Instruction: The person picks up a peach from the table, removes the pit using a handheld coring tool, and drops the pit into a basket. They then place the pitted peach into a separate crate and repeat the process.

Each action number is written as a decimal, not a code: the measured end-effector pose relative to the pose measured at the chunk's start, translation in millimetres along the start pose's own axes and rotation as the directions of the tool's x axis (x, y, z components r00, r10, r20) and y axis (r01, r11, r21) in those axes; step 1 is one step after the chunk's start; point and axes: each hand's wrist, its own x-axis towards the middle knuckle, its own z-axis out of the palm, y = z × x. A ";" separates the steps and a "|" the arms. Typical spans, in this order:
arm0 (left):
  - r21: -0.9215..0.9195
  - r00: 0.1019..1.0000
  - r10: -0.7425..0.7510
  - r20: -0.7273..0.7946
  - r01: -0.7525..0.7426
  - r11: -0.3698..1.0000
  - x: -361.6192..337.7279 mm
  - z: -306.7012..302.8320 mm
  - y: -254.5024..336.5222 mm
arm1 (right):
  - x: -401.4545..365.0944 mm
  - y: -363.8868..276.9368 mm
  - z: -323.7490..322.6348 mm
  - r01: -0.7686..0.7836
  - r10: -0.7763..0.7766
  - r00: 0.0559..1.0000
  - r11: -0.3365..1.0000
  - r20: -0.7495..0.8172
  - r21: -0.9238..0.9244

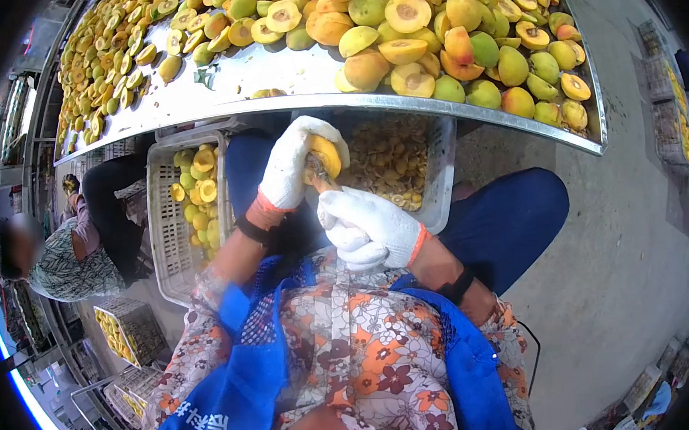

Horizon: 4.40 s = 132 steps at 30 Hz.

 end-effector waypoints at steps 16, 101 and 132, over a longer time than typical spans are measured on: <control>-0.591 0.863 -0.227 -0.452 -0.099 0.800 -32.5 6.9 45.5 | 16.0 -3.6 20.4 -0.069 0.172 0.916 0.958 0.363 -0.278; 0.307 0.968 0.065 -0.244 0.013 0.952 10.0 29.9 48.8 | -8.2 -9.2 24.7 0.167 -0.226 0.961 0.934 -0.162 -0.316; -0.318 0.984 -0.081 -0.161 0.026 0.948 2.5 22.2 48.4 | 2.9 -9.8 24.4 0.022 0.013 0.996 0.924 0.090 -0.382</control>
